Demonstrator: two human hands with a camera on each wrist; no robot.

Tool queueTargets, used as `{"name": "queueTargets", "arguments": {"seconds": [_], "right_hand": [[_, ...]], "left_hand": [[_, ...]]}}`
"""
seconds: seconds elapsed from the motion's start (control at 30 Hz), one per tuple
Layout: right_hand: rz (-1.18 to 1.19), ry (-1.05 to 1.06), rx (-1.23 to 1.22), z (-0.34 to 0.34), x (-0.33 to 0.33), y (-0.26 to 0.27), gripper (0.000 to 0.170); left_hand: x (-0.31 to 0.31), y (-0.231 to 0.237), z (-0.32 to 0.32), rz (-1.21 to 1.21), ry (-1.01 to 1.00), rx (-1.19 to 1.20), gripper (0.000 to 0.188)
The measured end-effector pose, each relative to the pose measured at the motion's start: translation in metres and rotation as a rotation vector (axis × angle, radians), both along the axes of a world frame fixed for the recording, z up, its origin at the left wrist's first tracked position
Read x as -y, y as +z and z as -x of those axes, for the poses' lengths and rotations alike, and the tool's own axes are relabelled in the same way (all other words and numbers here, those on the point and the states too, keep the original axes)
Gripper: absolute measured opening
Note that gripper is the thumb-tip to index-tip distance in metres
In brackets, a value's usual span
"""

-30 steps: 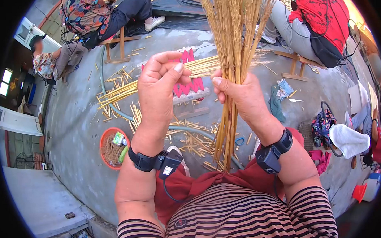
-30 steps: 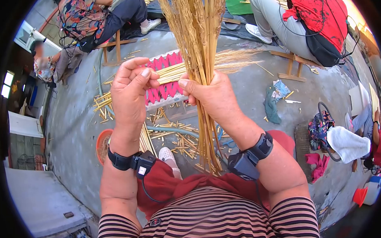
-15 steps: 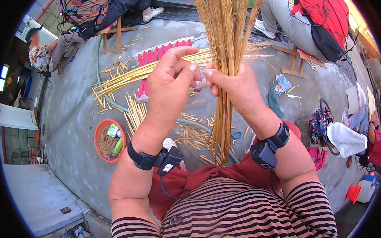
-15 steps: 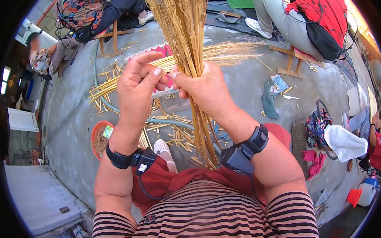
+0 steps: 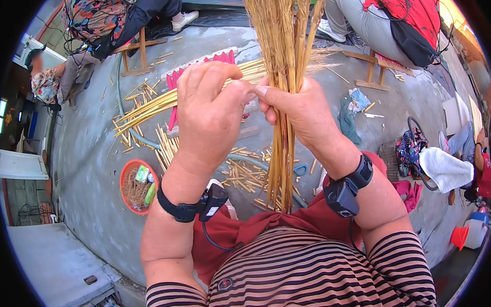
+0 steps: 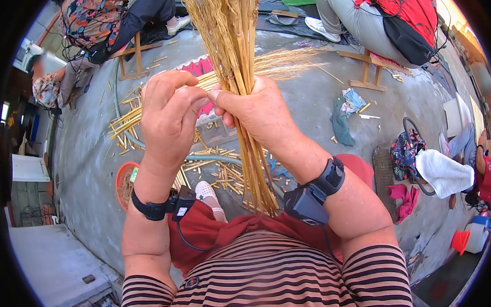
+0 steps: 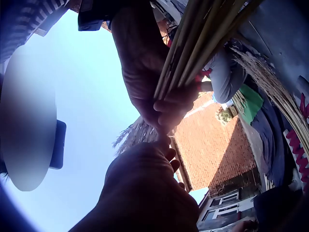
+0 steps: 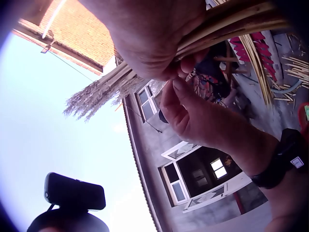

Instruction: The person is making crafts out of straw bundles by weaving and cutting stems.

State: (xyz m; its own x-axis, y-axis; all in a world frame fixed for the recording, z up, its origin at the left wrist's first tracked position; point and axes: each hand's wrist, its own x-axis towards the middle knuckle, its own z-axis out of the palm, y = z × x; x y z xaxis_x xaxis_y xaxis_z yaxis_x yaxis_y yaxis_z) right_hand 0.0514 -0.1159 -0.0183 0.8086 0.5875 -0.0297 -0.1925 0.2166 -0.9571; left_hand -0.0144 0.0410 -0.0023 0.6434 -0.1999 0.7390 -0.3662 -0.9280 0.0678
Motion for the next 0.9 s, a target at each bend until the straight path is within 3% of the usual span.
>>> {"name": "queueTargets", "arguments": {"seconds": [0.17,0.37,0.6,0.8,0.9], "right_hand": [[-0.176,0.061,-0.159,-0.011,0.001,-0.009,0.019],[-0.204,0.081,-0.295,-0.024,0.003,-0.019,0.023],[-0.175,-0.069,-0.237,-0.046,0.006,-0.025,0.020],[-0.308,-0.265,-0.080,-0.050,0.013,-0.015,0.019],[-0.382,-0.328,-0.055,-0.045,0.014,-0.012,0.018]], "left_hand": [[0.008,0.004,0.003,0.323,0.001,-0.032,0.009],[0.019,-0.002,0.000,0.630,-0.048,-0.186,0.005],[0.031,-0.027,0.000,0.877,-0.097,-0.415,0.005],[0.040,-0.044,0.000,0.865,-0.114,-0.442,0.008],[0.044,-0.042,0.001,0.719,-0.091,-0.400,0.013]]}}
